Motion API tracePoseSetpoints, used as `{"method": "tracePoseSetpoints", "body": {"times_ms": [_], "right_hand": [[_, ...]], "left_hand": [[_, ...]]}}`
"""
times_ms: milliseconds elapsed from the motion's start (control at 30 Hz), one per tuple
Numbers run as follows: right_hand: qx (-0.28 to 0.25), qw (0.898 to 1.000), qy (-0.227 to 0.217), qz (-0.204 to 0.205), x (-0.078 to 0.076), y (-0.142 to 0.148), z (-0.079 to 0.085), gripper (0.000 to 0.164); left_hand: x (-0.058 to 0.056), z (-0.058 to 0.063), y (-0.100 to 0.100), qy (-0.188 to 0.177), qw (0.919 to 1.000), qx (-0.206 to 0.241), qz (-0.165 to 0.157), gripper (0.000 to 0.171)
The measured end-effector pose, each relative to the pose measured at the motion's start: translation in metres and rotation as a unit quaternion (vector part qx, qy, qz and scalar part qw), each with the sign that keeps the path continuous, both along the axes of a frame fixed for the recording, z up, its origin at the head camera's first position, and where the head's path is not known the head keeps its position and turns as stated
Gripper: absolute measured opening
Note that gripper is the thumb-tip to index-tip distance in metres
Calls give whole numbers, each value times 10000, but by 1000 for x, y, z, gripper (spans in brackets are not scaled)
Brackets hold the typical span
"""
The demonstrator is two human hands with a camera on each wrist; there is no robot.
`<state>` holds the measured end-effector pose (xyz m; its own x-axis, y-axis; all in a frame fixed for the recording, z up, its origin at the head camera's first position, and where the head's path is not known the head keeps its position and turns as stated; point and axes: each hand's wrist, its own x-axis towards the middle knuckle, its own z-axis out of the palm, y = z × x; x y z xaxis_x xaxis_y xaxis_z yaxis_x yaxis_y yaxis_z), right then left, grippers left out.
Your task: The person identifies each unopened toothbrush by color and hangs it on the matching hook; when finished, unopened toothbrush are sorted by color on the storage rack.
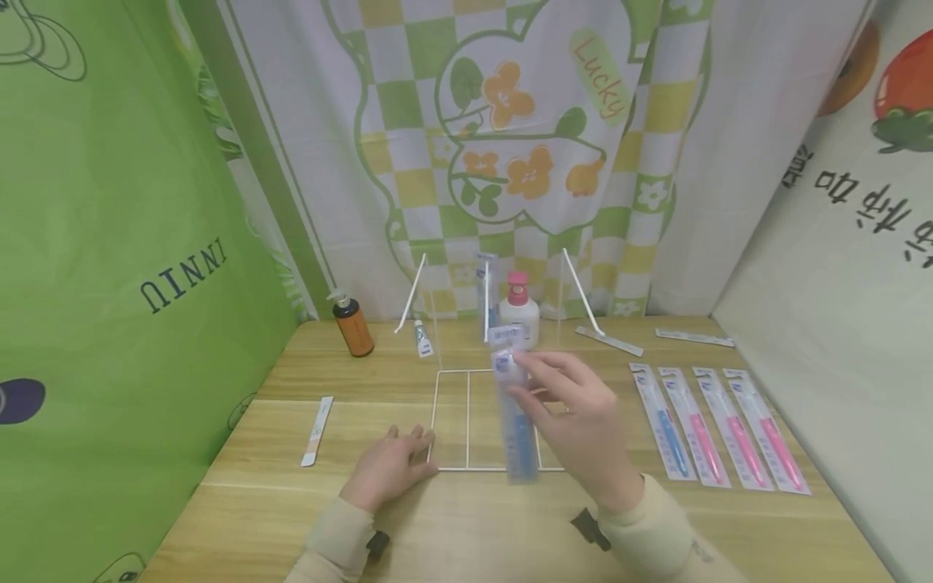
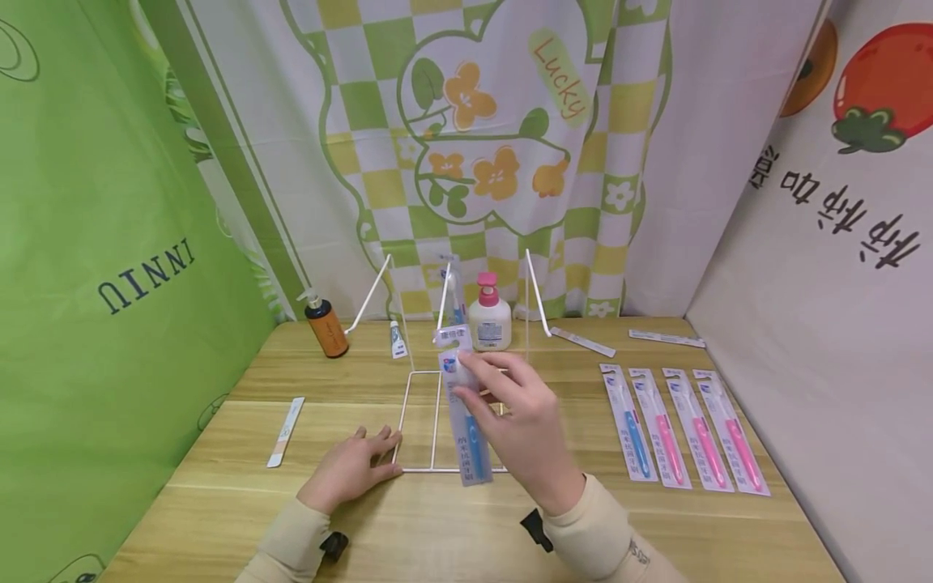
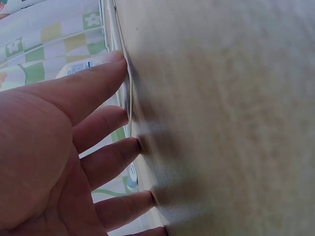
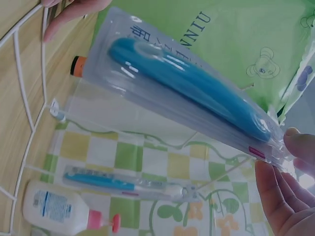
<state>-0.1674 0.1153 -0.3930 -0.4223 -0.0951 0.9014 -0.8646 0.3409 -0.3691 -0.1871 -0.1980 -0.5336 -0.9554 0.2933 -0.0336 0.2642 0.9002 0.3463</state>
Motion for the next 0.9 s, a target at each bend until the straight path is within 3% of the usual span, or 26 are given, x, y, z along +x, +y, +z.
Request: {"method": "tracePoseSetpoints", "body": {"times_ms": [133,333,567,900], "right_hand": [[-54,9997,79,228,2,-10,3,39],[12,9995,230,219,-2,-18,1,41],[79,9994,343,-15,-12,-23,-6,44],[279,9994,57,-207,-31,-28,-12,47]], "left_hand": [[0,-1,0,7,10000,5,-24,63],[2,-1,2,-73,9999,94,15,63],[4,4,3,-44,9999,92,-13,61],[2,4,1,-36,10000,85,10,63]]}}
